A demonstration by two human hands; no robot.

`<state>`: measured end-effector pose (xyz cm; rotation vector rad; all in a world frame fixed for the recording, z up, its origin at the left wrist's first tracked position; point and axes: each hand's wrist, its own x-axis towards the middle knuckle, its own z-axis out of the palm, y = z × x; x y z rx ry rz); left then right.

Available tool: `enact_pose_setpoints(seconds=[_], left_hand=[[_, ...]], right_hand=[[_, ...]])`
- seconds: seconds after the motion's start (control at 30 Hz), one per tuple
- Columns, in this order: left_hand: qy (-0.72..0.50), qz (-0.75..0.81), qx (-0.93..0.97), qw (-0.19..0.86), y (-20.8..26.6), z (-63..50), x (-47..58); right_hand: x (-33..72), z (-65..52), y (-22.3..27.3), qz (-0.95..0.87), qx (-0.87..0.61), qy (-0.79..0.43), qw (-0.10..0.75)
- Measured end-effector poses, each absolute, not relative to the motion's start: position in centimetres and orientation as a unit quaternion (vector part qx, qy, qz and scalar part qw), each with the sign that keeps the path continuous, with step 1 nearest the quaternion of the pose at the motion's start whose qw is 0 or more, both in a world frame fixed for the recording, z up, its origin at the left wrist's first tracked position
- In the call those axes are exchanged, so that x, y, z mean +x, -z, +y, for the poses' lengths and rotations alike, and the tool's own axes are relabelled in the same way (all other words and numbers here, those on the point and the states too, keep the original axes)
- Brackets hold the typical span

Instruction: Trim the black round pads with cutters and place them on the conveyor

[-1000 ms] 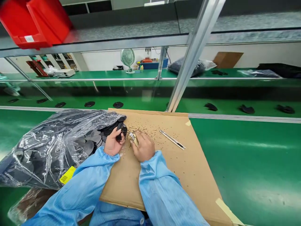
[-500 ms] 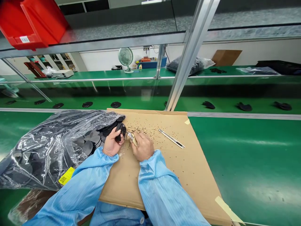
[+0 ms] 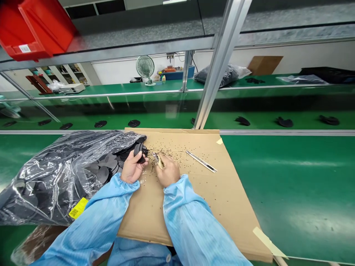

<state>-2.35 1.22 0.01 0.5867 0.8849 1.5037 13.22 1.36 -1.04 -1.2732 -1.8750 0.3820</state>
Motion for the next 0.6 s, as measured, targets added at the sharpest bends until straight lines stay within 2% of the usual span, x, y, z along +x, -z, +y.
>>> enact_pose_setpoints(seconds=[0.1, 0.37, 0.6], left_hand=[[-0.653, 0.376, 0.247, 0.609, 0.03, 1.42, -2.55], [-0.663, 0.347, 0.192, 0.635, 0.3, 1.87, -2.95], [-0.626, 0.345, 0.175, 0.677, -0.29, 1.57, -3.14]], right_hand=[[13.34, 1.42, 0.79, -0.713, -0.527, -0.177, 0.427], [13.11, 1.24, 0.66, -0.728, -0.53, -0.192, 0.391], [13.03, 1.11, 0.78, -0.756, -0.504, -0.196, 0.369]])
